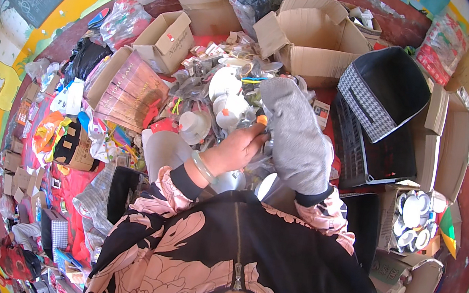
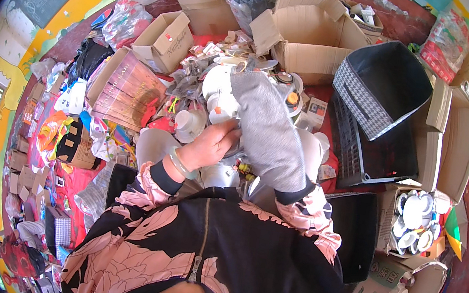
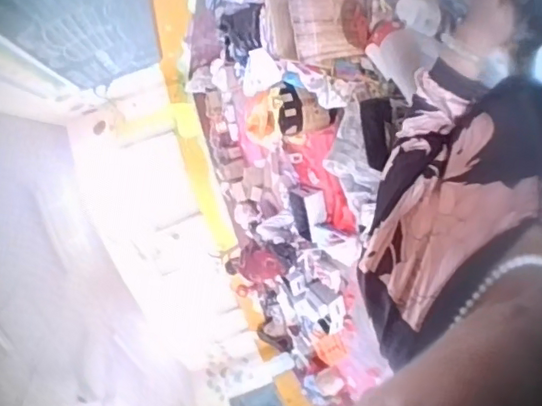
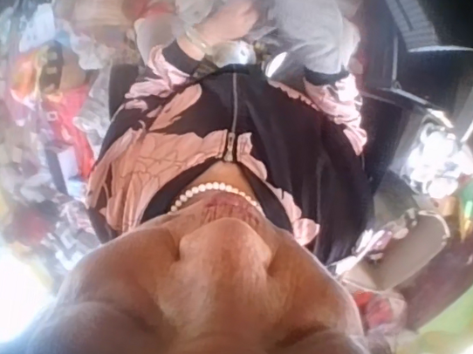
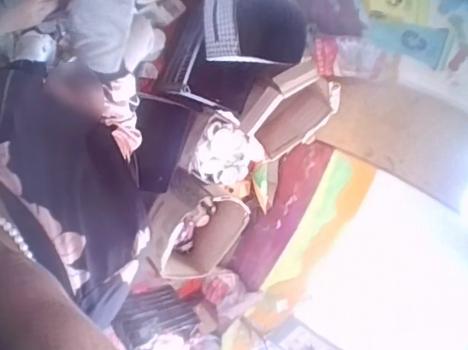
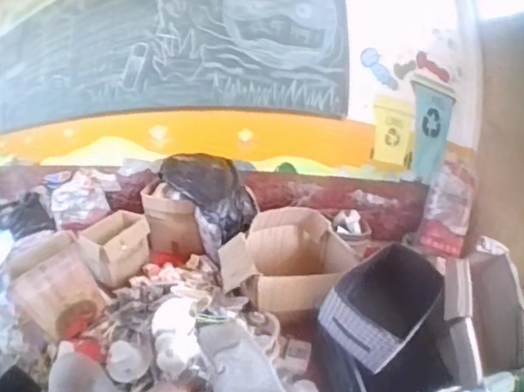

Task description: The person sits on the floor and wipes various small items, including plastic containers, a pair of glasses, and a small white object, using a grey cloth. The person picks up each item, wipes it thoroughly, and places it into a black basket.

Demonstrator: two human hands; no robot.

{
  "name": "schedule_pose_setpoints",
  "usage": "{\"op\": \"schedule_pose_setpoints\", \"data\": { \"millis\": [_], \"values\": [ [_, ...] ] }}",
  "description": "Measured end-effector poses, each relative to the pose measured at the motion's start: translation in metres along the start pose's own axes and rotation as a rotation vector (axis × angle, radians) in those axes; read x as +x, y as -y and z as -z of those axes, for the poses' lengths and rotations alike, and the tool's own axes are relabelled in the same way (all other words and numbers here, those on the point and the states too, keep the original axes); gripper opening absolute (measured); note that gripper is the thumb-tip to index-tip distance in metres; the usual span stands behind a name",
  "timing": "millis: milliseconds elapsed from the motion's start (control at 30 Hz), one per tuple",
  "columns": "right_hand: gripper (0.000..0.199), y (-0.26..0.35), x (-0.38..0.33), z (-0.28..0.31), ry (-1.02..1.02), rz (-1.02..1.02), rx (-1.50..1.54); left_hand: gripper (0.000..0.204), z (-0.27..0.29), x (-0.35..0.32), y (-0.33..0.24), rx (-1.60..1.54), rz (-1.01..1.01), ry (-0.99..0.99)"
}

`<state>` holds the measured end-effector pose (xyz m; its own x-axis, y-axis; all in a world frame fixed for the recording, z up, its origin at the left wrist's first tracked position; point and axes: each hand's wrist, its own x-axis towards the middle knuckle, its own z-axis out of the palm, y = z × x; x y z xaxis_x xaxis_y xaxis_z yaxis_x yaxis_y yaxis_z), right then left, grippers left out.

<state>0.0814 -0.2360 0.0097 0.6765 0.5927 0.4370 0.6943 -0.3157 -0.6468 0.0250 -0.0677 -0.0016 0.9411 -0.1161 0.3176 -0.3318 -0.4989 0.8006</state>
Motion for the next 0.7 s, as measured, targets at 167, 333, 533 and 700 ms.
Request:
{"op": "schedule_pose_setpoints", "data": {
  "millis": [167,333,533,700],
  "values": [
    [0.047,0.009,0.027,0.033,0.054,0.083,-0.098,0.017,0.008,-0.008,-0.004,0.007,0.062,0.211],
    [0.052,0.005,0.027,-0.003,0.073,0.174,-0.034,0.022,0.012,-0.020,0.011,-0.284,0.185,0.140],
    [0.032,0.078,0.032,0.024,0.414,-0.007,-0.886,0.024,0.039,-0.036,0.027,-0.276,0.185,-0.076],
    [0.018,-0.023,0.031,-0.024,0.275,0.322,-0.809,0.022,0.047,-0.034,0.033,0.178,0.233,0.051]
  ]
}}
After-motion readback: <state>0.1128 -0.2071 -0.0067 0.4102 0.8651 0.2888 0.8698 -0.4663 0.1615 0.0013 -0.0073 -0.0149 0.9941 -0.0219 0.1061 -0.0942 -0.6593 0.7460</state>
